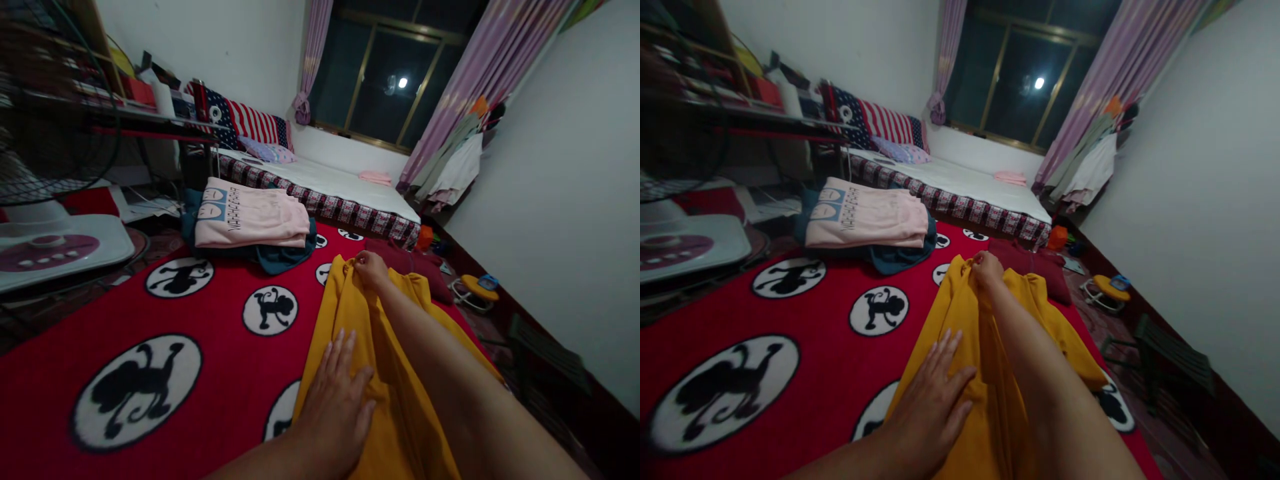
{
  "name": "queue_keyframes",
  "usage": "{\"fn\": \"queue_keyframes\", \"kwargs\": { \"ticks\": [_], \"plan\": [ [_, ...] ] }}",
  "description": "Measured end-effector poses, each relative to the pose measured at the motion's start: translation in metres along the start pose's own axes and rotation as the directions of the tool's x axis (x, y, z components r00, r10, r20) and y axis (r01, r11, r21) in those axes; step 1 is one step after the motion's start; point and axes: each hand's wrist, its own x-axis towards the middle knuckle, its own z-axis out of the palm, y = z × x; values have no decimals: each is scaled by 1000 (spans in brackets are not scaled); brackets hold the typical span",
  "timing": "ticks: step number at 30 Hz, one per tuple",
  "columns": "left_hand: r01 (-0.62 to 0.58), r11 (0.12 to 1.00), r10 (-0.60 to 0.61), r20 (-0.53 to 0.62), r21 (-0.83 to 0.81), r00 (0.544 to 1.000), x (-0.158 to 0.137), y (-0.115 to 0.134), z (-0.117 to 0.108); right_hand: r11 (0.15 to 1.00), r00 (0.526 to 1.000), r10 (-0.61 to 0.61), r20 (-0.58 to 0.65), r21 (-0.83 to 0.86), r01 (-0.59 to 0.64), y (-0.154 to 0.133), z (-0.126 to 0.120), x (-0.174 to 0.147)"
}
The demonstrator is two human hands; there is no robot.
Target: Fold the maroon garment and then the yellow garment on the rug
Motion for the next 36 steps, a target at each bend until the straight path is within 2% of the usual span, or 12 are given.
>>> {"fn": "queue_keyframes", "kwargs": {
  "ticks": [3, 6, 10, 14, 16, 18, 22, 27, 29, 32, 34, 36],
  "plan": [
    [-11, 1000, 11, -6, -8, 1000, -1, -1, 2, 994, 999, 27, -48, -109, -32, -2, -5, -1],
    [-18, 1000, 18, -12, -2, 1000, -1, -2, 4, 986, 996, -7, -86, -166, -7, -12, -8, 4],
    [-22, 1000, 22, 11, 13, 1000, 0, -1, 4, 967, 989, -147, 8, -211, 145, -31, -1, 10],
    [-38, 999, 37, 18, 18, 999, 0, -2, 4, 922, 955, -280, 100, -247, 297, -42, 7, 9],
    [-46, 999, 46, 14, 17, 999, 0, -3, 5, 908, 944, -313, 103, -259, 329, -44, 7, 8],
    [-51, 999, 51, 4, 11, 999, -1, -3, 6, 906, 942, -334, 41, -261, 333, -48, 5, 8],
    [-60, 998, 60, -3, 15, 998, 0, -4, 8, 945, 945, -312, -99, -133, 298, -56, 14, 6],
    [-49, 998, 49, 9, 31, 999, 1, -6, 10, 960, 958, -276, 76, 65, 272, -63, 33, 12],
    [-42, 999, 42, -17, 22, 999, 1, -6, 10, 953, 948, -293, 123, 121, 278, -62, 26, 19],
    [-28, 999, 27, -51, -28, 998, 0, -4, 7, 922, 932, -338, 133, 243, 300, -54, -1, 17],
    [-4, 995, -3, -65, -104, 998, 2, -3, 2, 884, 932, -356, 63, 345, 314, -44, -19, -1],
    [36, 975, -61, -110, -218, 992, 7, -4, -2, 867, 939, -342, -20, 380, 324, -30, -30, -37]
  ]
}}
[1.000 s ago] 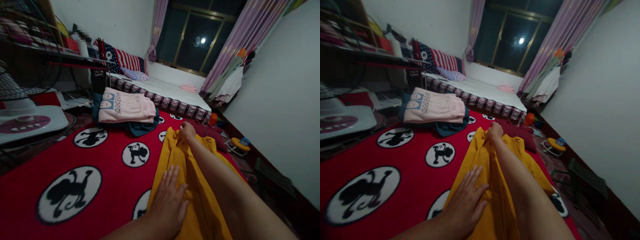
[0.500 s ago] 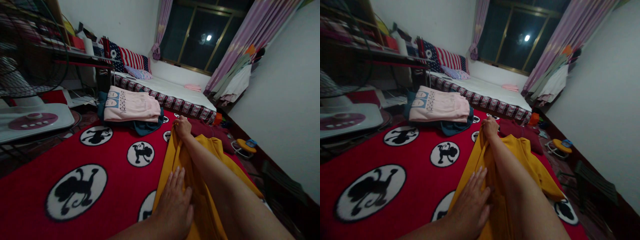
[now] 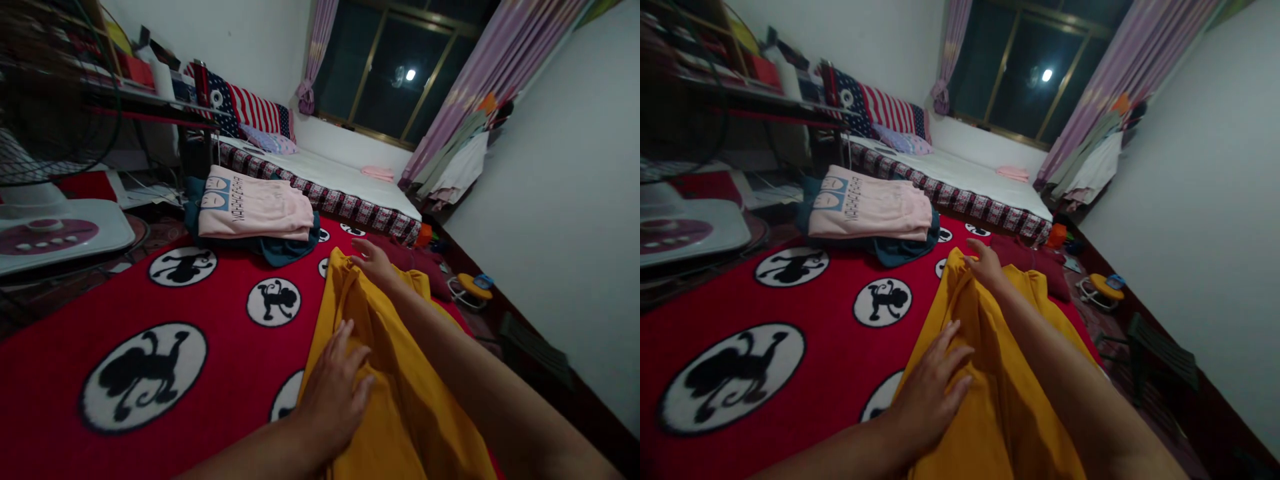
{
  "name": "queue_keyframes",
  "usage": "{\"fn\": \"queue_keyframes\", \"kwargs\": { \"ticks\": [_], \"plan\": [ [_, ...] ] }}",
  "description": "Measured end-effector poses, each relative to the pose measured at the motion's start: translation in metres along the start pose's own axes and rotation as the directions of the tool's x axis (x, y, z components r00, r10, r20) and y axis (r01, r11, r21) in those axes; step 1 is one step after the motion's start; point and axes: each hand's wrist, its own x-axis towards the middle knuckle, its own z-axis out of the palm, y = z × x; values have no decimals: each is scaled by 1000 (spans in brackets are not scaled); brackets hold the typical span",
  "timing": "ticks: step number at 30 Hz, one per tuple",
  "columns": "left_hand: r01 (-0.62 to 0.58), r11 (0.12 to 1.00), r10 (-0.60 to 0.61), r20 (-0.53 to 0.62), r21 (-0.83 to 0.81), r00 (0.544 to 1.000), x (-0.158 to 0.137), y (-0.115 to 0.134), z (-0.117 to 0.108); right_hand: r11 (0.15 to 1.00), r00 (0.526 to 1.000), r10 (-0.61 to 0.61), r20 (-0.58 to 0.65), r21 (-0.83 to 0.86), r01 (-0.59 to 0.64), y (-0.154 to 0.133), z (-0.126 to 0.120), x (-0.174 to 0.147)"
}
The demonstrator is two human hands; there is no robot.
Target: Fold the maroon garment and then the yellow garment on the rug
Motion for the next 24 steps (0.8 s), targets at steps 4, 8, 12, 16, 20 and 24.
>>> {"fn": "queue_keyframes", "kwargs": {
  "ticks": [4, 8, 12, 16, 20, 24],
  "plan": [
    [97, 967, -142, -182, -235, 973, 14, -5, -5, 986, 1000, -16, 3, -165, 17, -5, 7, -101],
    [96, 928, -190, -234, -361, 953, 19, -15, -4, 948, 999, -19, 46, -315, 33, -16, 30, -175],
    [63, 903, -168, -216, -425, 962, 23, -23, -6, 916, 997, 30, 76, -401, 3, -32, 39, -196],
    [51, 962, -116, -235, -267, 965, 57, -26, -18, 915, 999, 8, 35, -403, 7, -37, 39, -194],
    [-35, 988, 63, -186, 149, 981, 121, -20, -27, 929, 1000, -25, 5, -370, 25, -34, 41, -195],
    [-32, 898, 47, -23, 438, 999, 181, -16, -19, 944, 999, -38, -23, -330, 28, -31, 43, -197]
  ]
}}
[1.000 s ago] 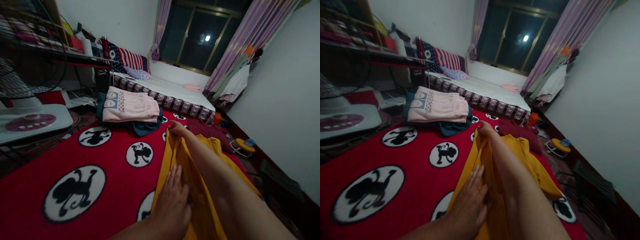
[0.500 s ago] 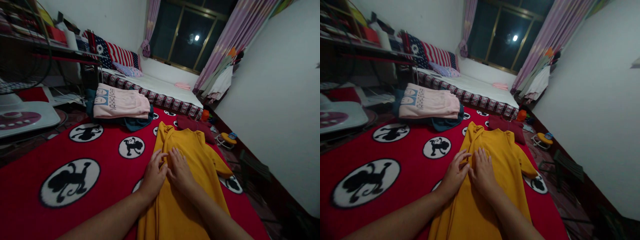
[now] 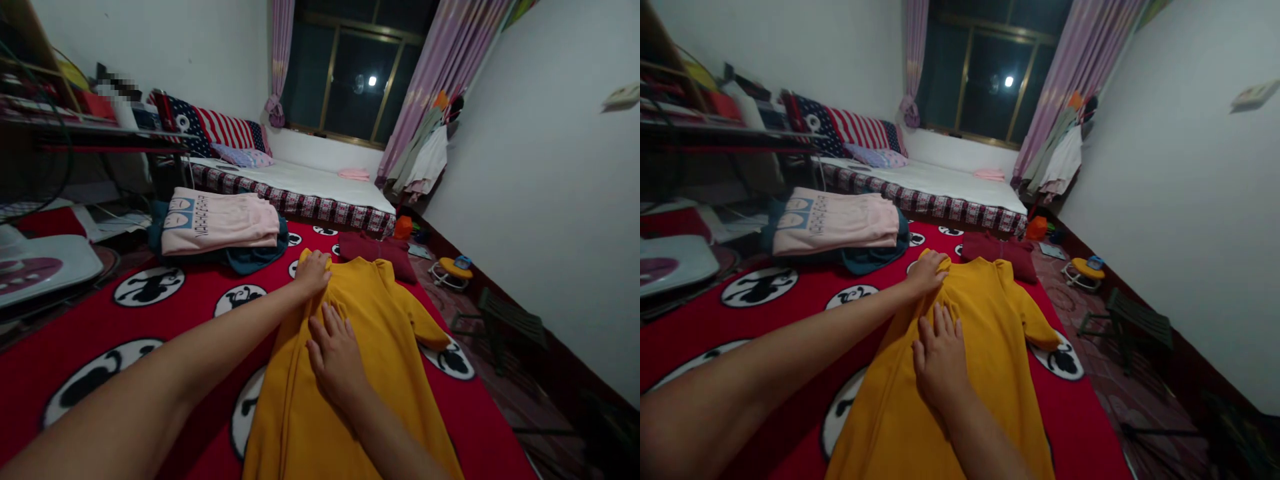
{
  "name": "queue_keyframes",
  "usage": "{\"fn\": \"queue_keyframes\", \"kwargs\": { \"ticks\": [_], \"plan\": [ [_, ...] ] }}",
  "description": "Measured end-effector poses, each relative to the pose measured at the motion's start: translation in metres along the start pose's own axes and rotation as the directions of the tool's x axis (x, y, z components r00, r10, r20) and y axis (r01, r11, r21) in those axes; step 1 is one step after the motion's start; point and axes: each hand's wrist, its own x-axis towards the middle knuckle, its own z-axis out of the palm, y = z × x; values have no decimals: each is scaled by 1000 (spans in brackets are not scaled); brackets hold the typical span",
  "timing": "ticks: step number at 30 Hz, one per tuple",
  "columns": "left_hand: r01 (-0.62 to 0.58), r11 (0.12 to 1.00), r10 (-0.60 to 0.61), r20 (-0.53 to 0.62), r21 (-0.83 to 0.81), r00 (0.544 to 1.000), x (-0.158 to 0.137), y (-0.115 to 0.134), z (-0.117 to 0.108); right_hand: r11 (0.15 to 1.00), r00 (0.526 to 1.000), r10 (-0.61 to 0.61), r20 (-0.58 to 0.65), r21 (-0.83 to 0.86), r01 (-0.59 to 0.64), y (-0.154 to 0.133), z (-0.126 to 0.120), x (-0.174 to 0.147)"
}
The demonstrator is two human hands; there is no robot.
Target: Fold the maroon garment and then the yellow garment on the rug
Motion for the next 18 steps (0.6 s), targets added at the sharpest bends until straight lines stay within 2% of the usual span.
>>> {"fn": "queue_keyframes", "kwargs": {
  "ticks": [3, 6, 11, 14, 18],
  "plan": [
    [29, 999, -31, 56, 41, 998, 32, 2, 11, 999, 1000, 5, 8, 35, -5, 1, 0, -1],
    [106, 993, -110, 104, 49, 988, 59, -1, 18, 997, 1000, 6, 11, 76, -6, 2, -2, -1],
    [268, 963, -262, 156, -19, 952, 93, -16, 15, 993, 999, 27, 32, 114, -30, 1, -5, -2],
    [360, 925, -334, 193, -123, 923, 97, -30, 13, 991, 998, 45, 34, 124, -49, 0, -5, -2],
    [413, 854, -363, 207, -317, 909, 82, -46, 16, 991, 995, 99, 13, 92, -100, -1, -5, -1]
  ]
}}
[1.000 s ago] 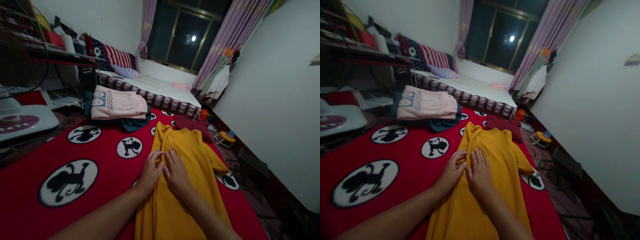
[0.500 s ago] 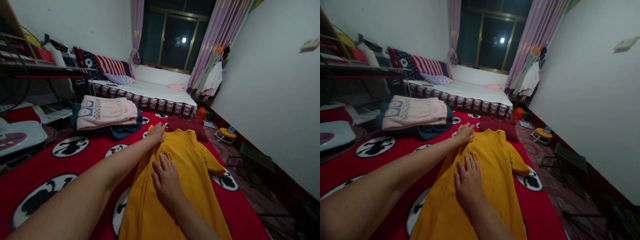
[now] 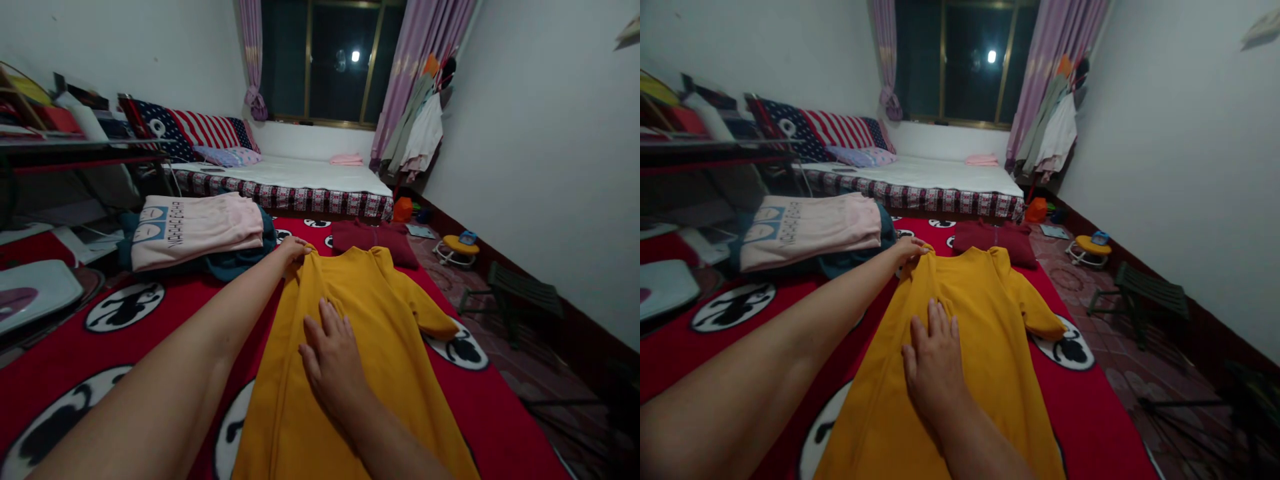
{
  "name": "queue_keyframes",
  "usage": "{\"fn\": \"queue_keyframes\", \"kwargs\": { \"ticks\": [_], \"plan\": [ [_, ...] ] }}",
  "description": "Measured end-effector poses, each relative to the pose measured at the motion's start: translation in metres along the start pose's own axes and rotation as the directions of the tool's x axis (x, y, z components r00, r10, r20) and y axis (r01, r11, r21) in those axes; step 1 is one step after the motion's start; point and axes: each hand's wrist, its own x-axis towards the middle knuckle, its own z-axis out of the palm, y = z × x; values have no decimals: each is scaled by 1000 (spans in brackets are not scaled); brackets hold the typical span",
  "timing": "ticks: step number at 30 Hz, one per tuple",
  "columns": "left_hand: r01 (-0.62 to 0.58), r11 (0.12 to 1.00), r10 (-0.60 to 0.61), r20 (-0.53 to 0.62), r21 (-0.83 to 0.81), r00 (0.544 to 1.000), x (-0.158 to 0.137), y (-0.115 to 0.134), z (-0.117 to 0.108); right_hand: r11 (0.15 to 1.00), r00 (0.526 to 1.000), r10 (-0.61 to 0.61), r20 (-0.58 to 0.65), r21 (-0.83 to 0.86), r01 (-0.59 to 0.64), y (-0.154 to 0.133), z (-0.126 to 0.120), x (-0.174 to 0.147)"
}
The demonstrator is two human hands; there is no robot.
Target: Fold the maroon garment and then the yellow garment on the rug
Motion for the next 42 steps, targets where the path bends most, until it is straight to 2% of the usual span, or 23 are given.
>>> {"fn": "queue_keyframes", "kwargs": {
  "ticks": [5, 9, 13, 15, 17, 23, 29, 31, 35, 37, 38, 40, 42],
  "plan": [
    [-96, 977, 102, 20, -189, 995, -10, -14, 6, 986, 988, 153, 5, -63, -152, -2, -1, 3],
    [-187, 954, 211, 81, -235, 974, -16, -17, 7, 965, 965, 261, 8, -28, -261, 1, 0, 3],
    [-265, 946, 276, 32, -187, 961, -32, -24, 6, 937, 942, 319, -100, 180, -299, 15, 0, 6],
    [-291, 946, 289, -37, -145, 957, -42, -28, 6, 891, 910, 375, -177, 339, -301, 25, -2, 10],
    [-306, 945, 296, -95, -118, 950, -50, -32, 7, 846, 875, 434, -213, 429, -316, 35, -5, 17],
    [-320, 930, 280, -217, -179, 935, -53, -45, 11, 869, 869, 476, -131, 217, -444, 51, -15, 41],
    [-348, 902, 270, -298, -254, 916, -51, -54, 20, 814, 772, 563, -294, 355, -459, 61, -9, 45],
    [-361, 902, 283, -309, -235, 908, -52, -49, 21, 817, 765, 560, -318, 367, -445, 65, -7, 45],
    [-404, 906, 341, -344, -128, 875, -65, -30, 20, 851, 789, 517, -332, 298, -433, 68, -5, 46],
    [-496, 868, 479, -279, 12, 832, -80, -22, 18, 861, 795, 506, -335, 261, -437, 69, -6, 46],
    [-555, 827, 562, -192, 95, 805, -90, -20, 17, 863, 797, 503, -336, 251, -439, 69, -6, 46],
    [-660, 712, 668, 58, 241, 742, -112, -22, 18, 867, 802, 496, -334, 240, -436, 70, -7, 46],
    [-700, 634, 642, 280, 329, 714, -131, -27, 21, 867, 807, 496, -320, 226, -443, 69, -8, 46]
  ]
}}
